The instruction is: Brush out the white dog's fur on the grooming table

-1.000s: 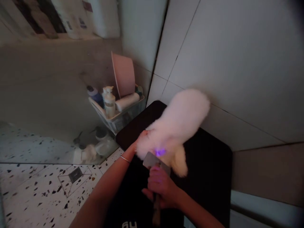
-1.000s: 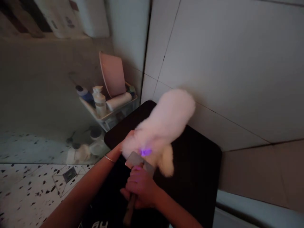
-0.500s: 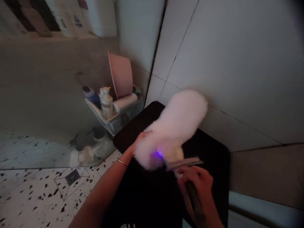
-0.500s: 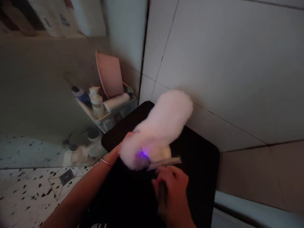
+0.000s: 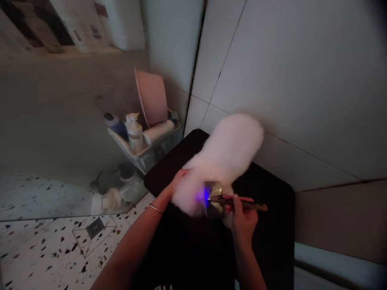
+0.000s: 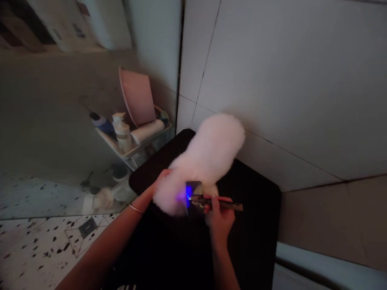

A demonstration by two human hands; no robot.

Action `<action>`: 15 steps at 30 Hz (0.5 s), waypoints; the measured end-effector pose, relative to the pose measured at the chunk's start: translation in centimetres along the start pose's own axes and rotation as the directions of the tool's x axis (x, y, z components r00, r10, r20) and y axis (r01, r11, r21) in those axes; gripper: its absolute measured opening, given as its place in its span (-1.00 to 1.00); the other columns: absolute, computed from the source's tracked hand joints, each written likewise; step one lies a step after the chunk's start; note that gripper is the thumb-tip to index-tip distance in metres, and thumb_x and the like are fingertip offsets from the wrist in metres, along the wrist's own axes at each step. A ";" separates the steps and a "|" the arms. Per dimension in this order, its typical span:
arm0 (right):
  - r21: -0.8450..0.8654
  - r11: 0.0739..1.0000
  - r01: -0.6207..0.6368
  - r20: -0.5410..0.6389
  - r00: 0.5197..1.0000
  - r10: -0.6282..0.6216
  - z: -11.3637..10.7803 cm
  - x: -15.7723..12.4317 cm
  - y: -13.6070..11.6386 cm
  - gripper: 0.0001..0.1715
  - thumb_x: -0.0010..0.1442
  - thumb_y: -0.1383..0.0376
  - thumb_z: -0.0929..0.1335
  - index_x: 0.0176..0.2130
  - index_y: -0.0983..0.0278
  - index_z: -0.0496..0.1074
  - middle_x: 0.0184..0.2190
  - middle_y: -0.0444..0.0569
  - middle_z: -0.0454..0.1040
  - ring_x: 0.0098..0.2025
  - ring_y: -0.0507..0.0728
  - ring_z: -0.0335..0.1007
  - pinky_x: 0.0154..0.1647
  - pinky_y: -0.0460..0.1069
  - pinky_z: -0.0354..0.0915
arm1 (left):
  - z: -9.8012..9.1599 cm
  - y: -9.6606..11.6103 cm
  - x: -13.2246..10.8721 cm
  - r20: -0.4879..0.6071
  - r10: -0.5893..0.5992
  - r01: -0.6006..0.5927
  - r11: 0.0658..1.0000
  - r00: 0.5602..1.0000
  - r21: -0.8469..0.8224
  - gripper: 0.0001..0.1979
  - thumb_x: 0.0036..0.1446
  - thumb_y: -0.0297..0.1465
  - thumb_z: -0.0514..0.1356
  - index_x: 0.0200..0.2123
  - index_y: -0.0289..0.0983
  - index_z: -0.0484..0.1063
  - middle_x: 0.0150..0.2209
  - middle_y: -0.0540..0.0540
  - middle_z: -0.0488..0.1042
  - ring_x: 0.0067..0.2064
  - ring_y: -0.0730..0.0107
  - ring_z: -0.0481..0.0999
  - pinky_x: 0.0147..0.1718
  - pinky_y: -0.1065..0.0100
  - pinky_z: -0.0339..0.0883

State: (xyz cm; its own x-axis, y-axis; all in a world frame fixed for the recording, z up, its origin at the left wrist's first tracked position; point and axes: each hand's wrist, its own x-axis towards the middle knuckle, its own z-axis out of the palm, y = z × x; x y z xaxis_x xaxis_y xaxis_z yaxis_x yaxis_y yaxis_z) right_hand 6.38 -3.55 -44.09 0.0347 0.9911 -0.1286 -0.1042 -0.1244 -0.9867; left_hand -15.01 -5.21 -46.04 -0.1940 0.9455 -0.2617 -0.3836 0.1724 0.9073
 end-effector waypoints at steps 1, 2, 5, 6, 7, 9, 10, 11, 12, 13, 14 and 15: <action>-0.013 1.000 0.026 -0.043 0.999 -0.027 -0.8 0.2 -0.2 -0.58 0.01 0.07 0.45 -0.38 0.34 0.30 -0.47 -0.05 0.52 -0.63 -0.03 0.32 -0.63 -0.12 0.28 | 0.0 0.0 0.0 -0.002 0.000 0.000 1.000 1.000 0.008 -0.82 -0.30 -0.40 0.28 -0.61 -0.39 0.37 -0.61 0.03 0.24 -0.47 0.52 0.10 -0.51 0.45 0.01; -0.025 0.998 0.056 -0.090 0.994 -0.058 -1.6 0.5 -0.5 -0.59 0.00 0.08 0.46 -0.38 0.35 0.32 -0.47 -0.05 0.52 -0.62 -0.01 0.34 -0.62 -0.12 0.29 | 0.0 -0.1 0.1 -0.007 0.002 -0.002 1.000 1.000 0.012 -0.82 -0.29 -0.40 0.28 -0.63 -0.38 0.35 -0.62 0.04 0.21 -0.48 0.53 0.08 -0.53 0.45 -0.02; -0.065 0.983 0.174 -0.273 0.944 -0.185 -4.2 1.1 -2.2 -0.61 -0.01 0.13 0.47 -0.35 0.34 0.31 -0.46 -0.08 0.51 -0.58 0.00 0.37 -0.56 -0.11 0.34 | -0.3 -0.7 0.3 -0.021 0.012 -0.012 1.000 1.000 0.008 -0.79 -0.29 -0.38 0.29 -0.62 -0.38 0.33 -0.61 0.05 0.19 -0.48 0.54 0.09 -0.52 0.46 -0.03; -0.087 0.971 0.224 -0.343 0.908 -0.240 -4.8 1.2 -3.0 -0.61 -0.01 0.15 0.48 -0.35 0.33 0.30 -0.46 -0.10 0.50 -0.58 -0.01 0.37 -0.55 -0.11 0.34 | -0.4 -0.8 0.4 -0.023 0.009 -0.009 1.000 1.000 0.001 -0.77 -0.28 -0.35 0.29 -0.60 -0.38 0.33 -0.60 0.04 0.19 -0.48 0.54 0.09 -0.52 0.46 -0.01; -0.109 0.956 0.272 -0.403 0.867 -0.293 -5.2 1.1 -3.7 -0.62 -0.02 0.17 0.49 -0.34 0.31 0.29 -0.46 -0.11 0.50 -0.59 -0.01 0.37 -0.55 -0.11 0.34 | -0.5 -1.0 0.5 -0.025 0.004 -0.004 1.000 1.000 -0.007 -0.75 -0.26 -0.31 0.29 -0.60 -0.38 0.34 -0.60 0.04 0.20 -0.48 0.54 0.10 -0.52 0.46 0.00; -0.116 0.934 0.338 -0.449 0.821 -0.353 -5.2 0.7 -4.7 -0.62 -0.02 0.19 0.49 -0.34 0.29 0.27 -0.47 -0.12 0.50 -0.63 -0.02 0.35 -0.61 -0.12 0.31 | -0.7 -1.2 0.7 -0.020 -0.010 0.009 1.000 1.000 -0.017 -0.70 -0.23 -0.25 0.29 -0.58 -0.38 0.34 -0.59 0.04 0.21 -0.48 0.54 0.12 -0.51 0.46 0.02; -0.090 0.934 0.345 -0.414 0.840 -0.350 -4.7 0.3 -4.9 -0.63 0.00 0.19 0.47 -0.34 0.28 0.25 -0.48 -0.12 0.50 -0.65 -0.02 0.34 -0.64 -0.12 0.29 | -0.8 -1.3 0.7 -0.016 -0.016 0.016 1.000 1.000 -0.019 -0.68 -0.21 -0.22 0.28 -0.58 -0.38 0.34 -0.59 0.04 0.22 -0.49 0.54 0.12 -0.51 0.45 0.03; -0.052 0.944 0.327 -0.334 0.885 -0.325 -3.9 -0.2 -4.8 -0.64 0.03 0.17 0.45 -0.34 0.27 0.23 -0.48 -0.12 0.51 -0.66 -0.03 0.32 -0.67 -0.13 0.26 | -0.9 -1.4 0.7 -0.013 -0.021 0.021 1.000 1.000 -0.018 -0.66 -0.20 -0.20 0.28 -0.58 -0.38 0.33 -0.59 0.04 0.21 -0.49 0.55 0.11 -0.51 0.45 0.03; -0.015 0.957 0.291 -0.226 0.931 -0.286 -3.0 -0.6 -4.4 -0.65 0.06 0.15 0.43 -0.34 0.26 0.22 -0.47 -0.12 0.52 -0.67 -0.03 0.31 -0.68 -0.13 0.26 | -0.9 -1.4 0.8 -0.013 -0.023 0.022 1.000 1.000 -0.016 -0.66 -0.20 -0.19 0.28 -0.58 -0.38 0.33 -0.60 0.04 0.21 -0.50 0.56 0.11 -0.51 0.45 0.03; 0.005 0.969 0.247 -0.112 0.963 -0.245 -1.9 -1.0 -3.9 -0.65 0.07 0.13 0.42 -0.35 0.26 0.21 -0.47 -0.10 0.52 -0.67 -0.03 0.31 -0.67 -0.12 0.27 | -0.9 -1.5 0.7 -0.016 -0.022 0.021 1.000 1.000 -0.013 -0.65 -0.19 -0.18 0.28 -0.58 -0.37 0.32 -0.60 0.05 0.20 -0.51 0.56 0.09 -0.52 0.45 0.02; 0.006 0.978 0.208 -0.014 0.978 -0.208 -1.0 -1.2 -3.3 -0.64 0.08 0.12 0.42 -0.35 0.27 0.22 -0.47 -0.08 0.53 -0.66 -0.02 0.32 -0.66 -0.11 0.29 | -0.9 -1.5 0.7 -0.023 -0.018 0.018 1.000 1.000 -0.008 -0.66 -0.18 -0.18 0.27 -0.59 -0.36 0.31 -0.61 0.05 0.19 -0.52 0.57 0.07 -0.53 0.45 0.00; -0.005 0.983 0.184 0.046 0.982 -0.184 -0.3 -1.3 -2.6 -0.63 0.07 0.10 0.42 -0.36 0.29 0.23 -0.47 -0.06 0.53 -0.66 -0.01 0.34 -0.65 -0.10 0.30 | -0.9 -1.5 0.7 -0.030 -0.012 0.012 1.000 0.999 -0.001 -0.66 -0.19 -0.19 0.27 -0.61 -0.36 0.29 -0.63 0.06 0.17 -0.53 0.58 0.04 -0.54 0.45 -0.02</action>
State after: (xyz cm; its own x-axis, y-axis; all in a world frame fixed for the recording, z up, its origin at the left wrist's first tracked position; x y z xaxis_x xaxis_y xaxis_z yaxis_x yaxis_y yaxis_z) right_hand 6.87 -4.48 -41.35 0.0077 0.9982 0.0595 -0.0906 0.0600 -0.9941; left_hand -15.38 -5.09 -47.91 -0.2164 0.9346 -0.2822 -0.3865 0.1834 0.9039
